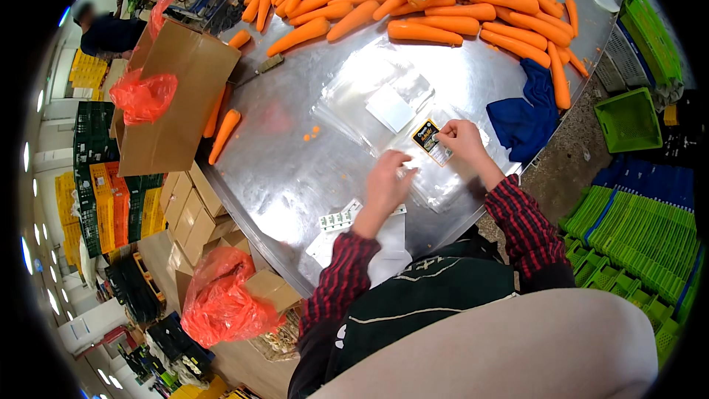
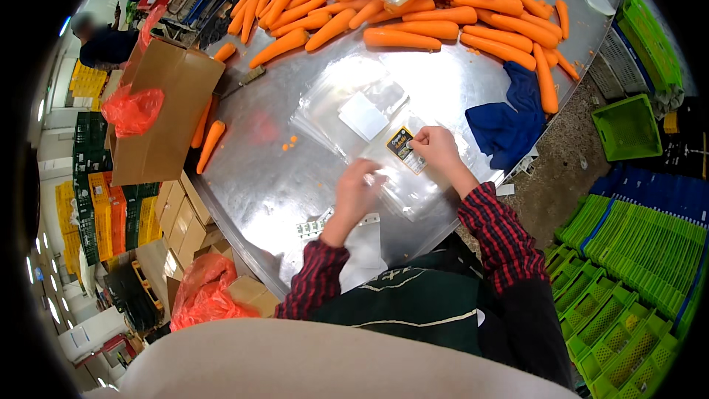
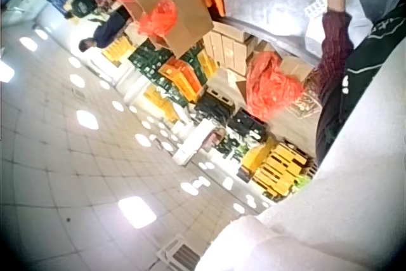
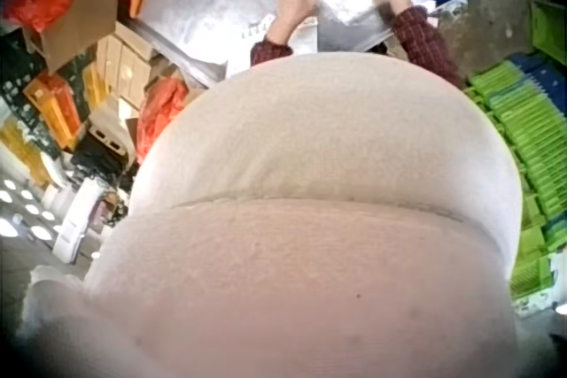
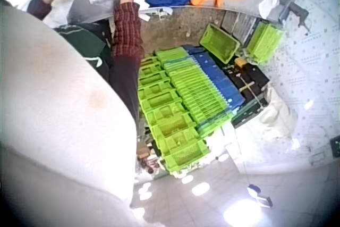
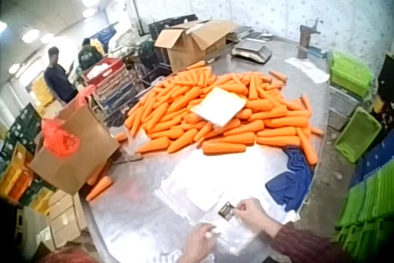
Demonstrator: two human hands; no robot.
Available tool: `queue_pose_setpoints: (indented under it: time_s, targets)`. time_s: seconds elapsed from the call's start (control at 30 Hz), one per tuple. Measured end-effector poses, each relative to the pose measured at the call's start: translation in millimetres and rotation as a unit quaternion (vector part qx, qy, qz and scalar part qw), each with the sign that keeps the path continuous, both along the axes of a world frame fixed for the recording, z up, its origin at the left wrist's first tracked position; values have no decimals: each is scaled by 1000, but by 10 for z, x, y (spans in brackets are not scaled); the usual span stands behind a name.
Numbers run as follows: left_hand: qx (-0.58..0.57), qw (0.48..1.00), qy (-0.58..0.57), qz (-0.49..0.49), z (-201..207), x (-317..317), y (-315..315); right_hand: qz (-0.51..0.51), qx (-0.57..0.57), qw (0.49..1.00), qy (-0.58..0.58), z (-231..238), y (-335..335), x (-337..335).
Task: The person stands at a stainless steel table in a commercial kitchen, repeatedly applying small stickers to clear plastic bags containing carrots. They peel each sticker from a sheet and press it onto the packaging, then move the labeled bag aside.
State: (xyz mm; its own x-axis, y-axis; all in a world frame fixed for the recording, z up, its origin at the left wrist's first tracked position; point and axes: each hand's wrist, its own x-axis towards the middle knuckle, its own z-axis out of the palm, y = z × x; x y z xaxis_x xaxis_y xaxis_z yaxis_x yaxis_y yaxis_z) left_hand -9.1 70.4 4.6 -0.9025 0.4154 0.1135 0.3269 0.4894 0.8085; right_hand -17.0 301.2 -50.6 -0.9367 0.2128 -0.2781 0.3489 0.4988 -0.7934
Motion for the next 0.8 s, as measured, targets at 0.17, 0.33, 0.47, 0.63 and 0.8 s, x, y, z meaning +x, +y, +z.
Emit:
queue_pose_setpoints:
  time_s: [0.17, 0.33, 0.47, 0.63, 0.8]
  targets:
    - [-111, 989, 37, -90, -340, -118, 335, 21, 199, 975, 97, -9, -26, -9]
    - [-74, 990, -110, -41, -420, -251, 292, -204, -240, 940, 128, 43, 616, -82]
    - [124, 955, -267, 37, -445, -465, 41, -202, -465, 849, 147, 443, 859, -40]
    - [277, 897, -253, 236, -370, -772, -281, -96, -279, 953, 66, 429, 524, -51]
    - [226, 936, -4, 270, -128, -576, -288, -9, -268, 962, 53, 203, 400, -80]
